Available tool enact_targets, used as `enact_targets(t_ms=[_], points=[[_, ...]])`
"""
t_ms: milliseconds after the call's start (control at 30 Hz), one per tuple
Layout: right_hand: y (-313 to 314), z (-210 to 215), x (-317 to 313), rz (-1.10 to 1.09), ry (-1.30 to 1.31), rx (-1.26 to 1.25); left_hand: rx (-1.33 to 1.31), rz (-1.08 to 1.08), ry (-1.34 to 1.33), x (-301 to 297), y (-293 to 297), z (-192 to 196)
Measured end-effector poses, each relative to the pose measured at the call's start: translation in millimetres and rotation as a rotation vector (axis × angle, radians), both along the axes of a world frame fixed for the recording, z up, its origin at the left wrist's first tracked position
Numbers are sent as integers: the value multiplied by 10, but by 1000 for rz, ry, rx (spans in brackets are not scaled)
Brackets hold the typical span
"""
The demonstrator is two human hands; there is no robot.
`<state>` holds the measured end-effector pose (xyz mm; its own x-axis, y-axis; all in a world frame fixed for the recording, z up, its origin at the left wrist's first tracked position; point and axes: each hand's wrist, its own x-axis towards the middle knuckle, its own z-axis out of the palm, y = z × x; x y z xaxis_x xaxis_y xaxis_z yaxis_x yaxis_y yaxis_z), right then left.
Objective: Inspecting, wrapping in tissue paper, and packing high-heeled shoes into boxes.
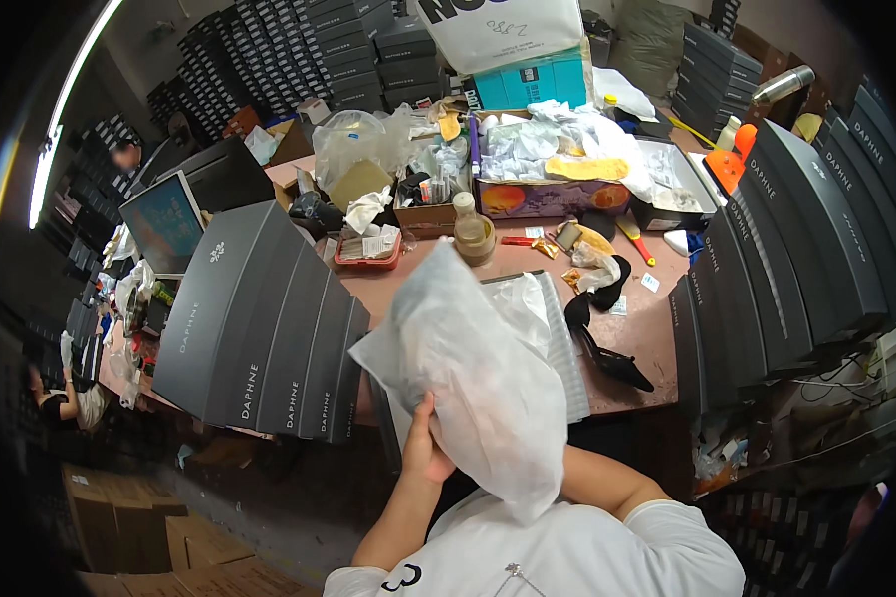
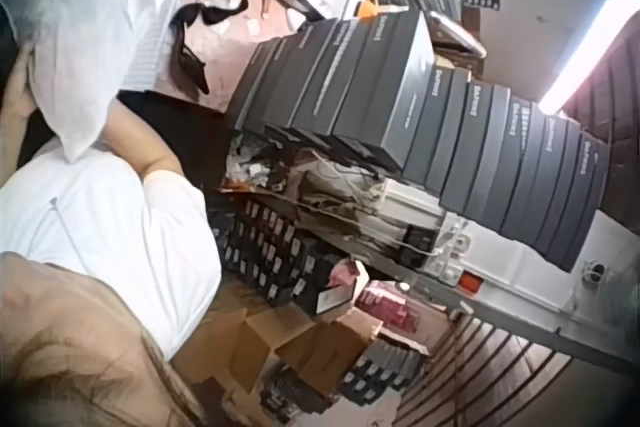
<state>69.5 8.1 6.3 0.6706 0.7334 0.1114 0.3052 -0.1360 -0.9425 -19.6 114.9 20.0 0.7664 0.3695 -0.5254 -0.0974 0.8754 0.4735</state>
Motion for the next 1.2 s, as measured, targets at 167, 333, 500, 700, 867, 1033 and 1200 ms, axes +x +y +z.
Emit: enact_targets(t_ms=[167, 333, 500, 700, 867, 1033, 1200], points=[[-444, -380, 209, 291, 43, 119, 236, 317, -23, 0, 691, -245], [-788, -91, 34, 351, 1549, 765, 521, 405, -32, 267, -185, -143], [-1048, -93, 116, -390, 838, 727, 753, -699, -235, 138, -749, -332], [-1679, 77, 436, -487, 654, 650, 955, -492, 54, 1816, 53, -447], [-1456, 229, 542, -577, 489, 821, 901, -447, -155, 2632, 404, -915], [-910, -164, 731, -129, 392, 207, 1213, -119, -524, 2157, 557, 1107], [-356, -919, 776, 121, -298, -516, 1863, -301, -360, 1747, 230, 1517]])
